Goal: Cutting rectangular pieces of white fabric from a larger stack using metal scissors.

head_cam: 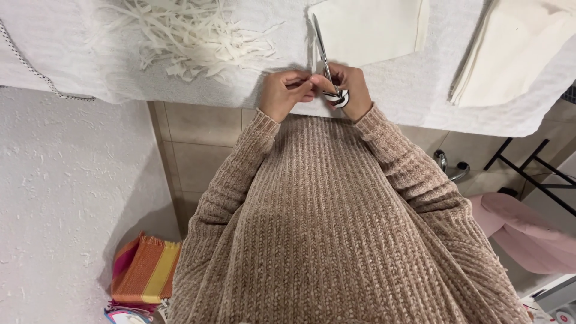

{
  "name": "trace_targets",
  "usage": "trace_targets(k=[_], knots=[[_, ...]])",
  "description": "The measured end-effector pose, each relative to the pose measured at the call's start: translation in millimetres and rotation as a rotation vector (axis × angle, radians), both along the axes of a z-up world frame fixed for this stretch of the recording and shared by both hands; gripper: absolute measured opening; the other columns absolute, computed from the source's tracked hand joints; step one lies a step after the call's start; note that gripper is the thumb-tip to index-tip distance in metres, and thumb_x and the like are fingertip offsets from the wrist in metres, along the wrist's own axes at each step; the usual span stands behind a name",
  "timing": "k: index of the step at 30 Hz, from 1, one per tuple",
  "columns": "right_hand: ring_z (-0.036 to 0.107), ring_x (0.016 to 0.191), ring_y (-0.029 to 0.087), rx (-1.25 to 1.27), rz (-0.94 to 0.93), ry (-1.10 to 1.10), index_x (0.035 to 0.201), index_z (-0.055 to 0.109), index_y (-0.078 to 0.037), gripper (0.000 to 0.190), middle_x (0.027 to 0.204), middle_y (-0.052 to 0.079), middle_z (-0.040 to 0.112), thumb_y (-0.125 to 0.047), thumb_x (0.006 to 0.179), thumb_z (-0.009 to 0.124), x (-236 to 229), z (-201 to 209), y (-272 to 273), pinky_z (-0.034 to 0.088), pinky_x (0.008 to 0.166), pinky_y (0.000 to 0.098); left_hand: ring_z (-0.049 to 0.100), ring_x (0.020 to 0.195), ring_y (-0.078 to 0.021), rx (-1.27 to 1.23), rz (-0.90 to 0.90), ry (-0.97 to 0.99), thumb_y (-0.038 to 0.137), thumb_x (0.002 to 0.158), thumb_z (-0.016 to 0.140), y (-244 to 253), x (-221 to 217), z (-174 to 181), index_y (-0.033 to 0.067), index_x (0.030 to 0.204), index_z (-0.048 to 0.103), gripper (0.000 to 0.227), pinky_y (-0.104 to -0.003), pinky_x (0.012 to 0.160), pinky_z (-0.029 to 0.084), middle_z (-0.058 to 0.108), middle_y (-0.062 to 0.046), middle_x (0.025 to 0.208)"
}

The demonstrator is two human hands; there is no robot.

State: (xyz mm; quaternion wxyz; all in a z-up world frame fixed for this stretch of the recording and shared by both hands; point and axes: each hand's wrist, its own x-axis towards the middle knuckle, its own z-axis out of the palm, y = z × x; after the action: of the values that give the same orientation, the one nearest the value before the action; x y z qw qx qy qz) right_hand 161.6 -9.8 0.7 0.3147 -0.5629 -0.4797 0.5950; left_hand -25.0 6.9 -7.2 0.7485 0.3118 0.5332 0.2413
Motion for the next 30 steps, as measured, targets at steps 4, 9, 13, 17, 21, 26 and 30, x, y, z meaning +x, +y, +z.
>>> trace_targets(k=[4, 9, 13, 17, 21, 26, 30], knots=[[0.051, 0.067, 0.011, -0.152, -0.046, 0.031, 0.073, 0.054, -0.001, 0.036, 0.051, 0.003, 0.048, -0.02, 0.1, 0.066, -2.5, 16.3, 7.8, 0.04, 0.055, 0.0185, 0.073, 0.075, -0.0312, -0.019, 0.01, -0.006, 0.007, 0.087, 0.074, 3.5, -2.6, -1.4, -0.0016, 0.098, 0.071, 0.014, -0.033, 0.067, 0.066, 0.071, -0.028, 0.088], [0.054, 0.048, 0.008, -0.054, -0.015, -0.02, 0.088, 0.07, -0.007, 0.026, 0.066, 0.002, 0.066, -0.032, 0.09, 0.073, -2.6, 10.7, 3.5, 0.042, 0.046, 0.0208, 0.066, 0.041, -0.0073, 0.347, -0.199, 0.422, 0.01, 0.091, 0.071, 48.3, 4.8, 27.1, 0.0052, 0.094, 0.069, 0.006, -0.011, 0.033, 0.057, 0.067, -0.006, 0.069], [0.056, 0.049, 0.009, -0.072, -0.027, -0.034, 0.092, 0.072, -0.004, 0.03, 0.067, 0.004, 0.067, -0.034, 0.087, 0.075, -3.7, 10.1, 3.2, 0.041, 0.045, 0.0207, 0.063, 0.036, -0.0061, 0.57, -0.187, 0.548, 0.013, 0.091, 0.069, 71.3, 22.6, -4.4, 0.0092, 0.101, 0.069, 0.011, -0.012, 0.028, 0.052, 0.069, -0.004, 0.066], [0.058, 0.05, 0.009, -0.075, -0.02, -0.033, 0.089, 0.071, -0.006, 0.028, 0.066, 0.002, 0.067, -0.034, 0.087, 0.075, -2.5, 9.6, 7.9, 0.043, 0.047, 0.0206, 0.062, 0.034, -0.0064, 0.548, -0.12, 0.469, 0.007, 0.087, 0.07, 77.0, 32.5, -4.0, 0.0033, 0.087, 0.069, 0.004, -0.012, 0.027, 0.053, 0.07, -0.005, 0.065], [0.056, 0.049, 0.01, -0.144, -0.027, 0.082, 0.089, 0.069, -0.005, 0.03, 0.065, 0.002, 0.064, -0.035, 0.087, 0.075, -3.9, 21.6, 17.5, 0.044, 0.045, 0.021, 0.065, 0.036, -0.0078, 0.503, -0.127, 0.42, 0.006, 0.089, 0.068, 75.9, 30.8, -2.0, 0.002, 0.087, 0.07, 0.005, -0.012, 0.029, 0.055, 0.069, -0.006, 0.064], [0.056, 0.05, 0.009, -0.125, -0.014, -0.003, 0.086, 0.068, -0.006, 0.033, 0.066, 0.003, 0.066, -0.038, 0.086, 0.075, -4.3, 15.8, 20.8, 0.043, 0.047, 0.0215, 0.065, 0.038, -0.0077, 0.574, -0.118, 0.411, 0.006, 0.09, 0.068, 76.3, 28.7, -2.1, 0.0043, 0.087, 0.07, 0.004, -0.013, 0.03, 0.053, 0.069, -0.005, 0.065], [0.059, 0.052, 0.01, -0.103, -0.018, 0.036, 0.091, 0.069, -0.004, 0.032, 0.069, 0.004, 0.068, -0.035, 0.084, 0.075, -5.2, 17.7, 20.2, 0.045, 0.046, 0.0208, 0.065, 0.039, -0.0084, 0.579, -0.107, 0.405, 0.007, 0.09, 0.068, 75.9, 27.9, -0.7, 0.0044, 0.088, 0.07, 0.004, -0.014, 0.031, 0.055, 0.07, -0.005, 0.064]])
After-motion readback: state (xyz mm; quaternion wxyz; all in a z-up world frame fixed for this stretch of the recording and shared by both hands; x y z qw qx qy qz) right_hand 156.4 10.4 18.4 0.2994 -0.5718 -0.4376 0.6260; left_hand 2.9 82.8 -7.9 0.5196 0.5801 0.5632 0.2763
